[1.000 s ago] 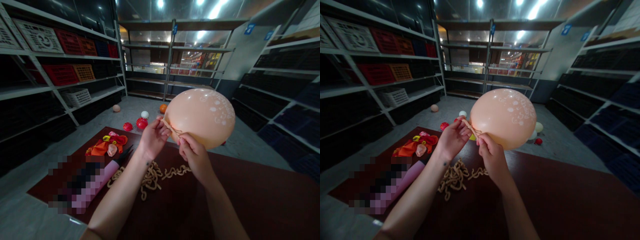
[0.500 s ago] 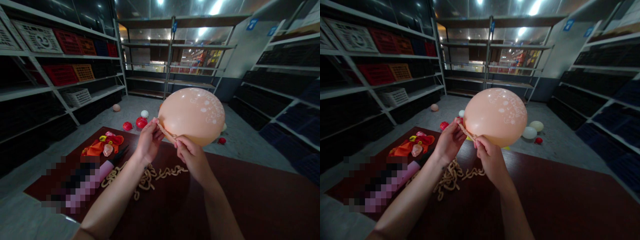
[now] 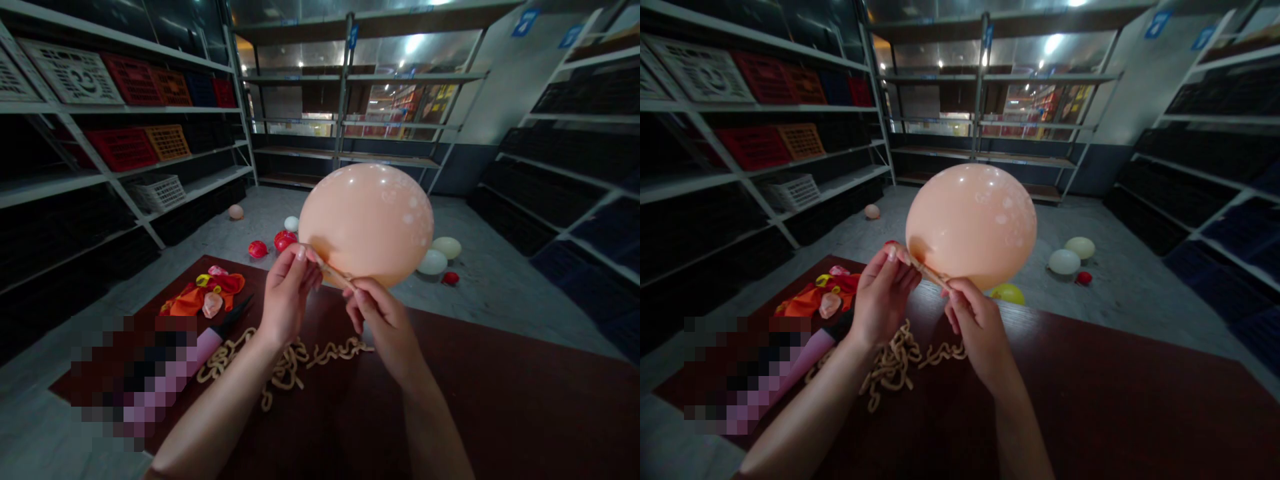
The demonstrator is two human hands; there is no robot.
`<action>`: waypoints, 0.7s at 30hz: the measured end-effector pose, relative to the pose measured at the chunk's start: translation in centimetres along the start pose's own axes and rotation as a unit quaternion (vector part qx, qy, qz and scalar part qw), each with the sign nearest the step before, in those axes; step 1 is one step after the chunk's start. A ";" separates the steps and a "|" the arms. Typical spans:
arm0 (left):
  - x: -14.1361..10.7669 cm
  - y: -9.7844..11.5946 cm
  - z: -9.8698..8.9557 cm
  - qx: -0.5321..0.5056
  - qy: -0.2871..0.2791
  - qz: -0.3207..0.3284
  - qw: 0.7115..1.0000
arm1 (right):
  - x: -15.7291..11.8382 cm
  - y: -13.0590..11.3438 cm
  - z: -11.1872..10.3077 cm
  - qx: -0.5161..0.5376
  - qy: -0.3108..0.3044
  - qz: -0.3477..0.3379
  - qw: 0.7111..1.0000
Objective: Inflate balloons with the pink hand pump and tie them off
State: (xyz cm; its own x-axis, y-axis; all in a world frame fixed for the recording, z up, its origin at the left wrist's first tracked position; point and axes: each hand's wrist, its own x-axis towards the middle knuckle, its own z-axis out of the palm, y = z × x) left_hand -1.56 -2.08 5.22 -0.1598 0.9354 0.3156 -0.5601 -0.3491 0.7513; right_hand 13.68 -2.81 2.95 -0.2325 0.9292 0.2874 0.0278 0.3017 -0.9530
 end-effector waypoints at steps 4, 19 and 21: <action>3.0 -2.9 -0.5 0.151 -0.028 0.113 0.982 | 0.4 0.8 -0.5 0.055 0.033 0.010 0.998; 5.0 -4.3 -10.3 0.646 -0.221 -0.019 0.731 | -0.1 -0.2 -1.8 -0.005 -0.036 0.027 0.999; 3.1 -1.6 -12.8 0.669 -0.183 -0.018 0.720 | -0.3 -0.4 -0.8 -0.017 -0.066 0.016 0.998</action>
State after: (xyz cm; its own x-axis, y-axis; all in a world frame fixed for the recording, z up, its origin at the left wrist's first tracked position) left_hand -11.54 2.10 -2.42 0.1980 0.9528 0.2302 0.7645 -0.2972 0.5720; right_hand 14.49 -3.00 3.30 -0.3568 0.9027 0.2403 0.0688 0.2820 -0.9570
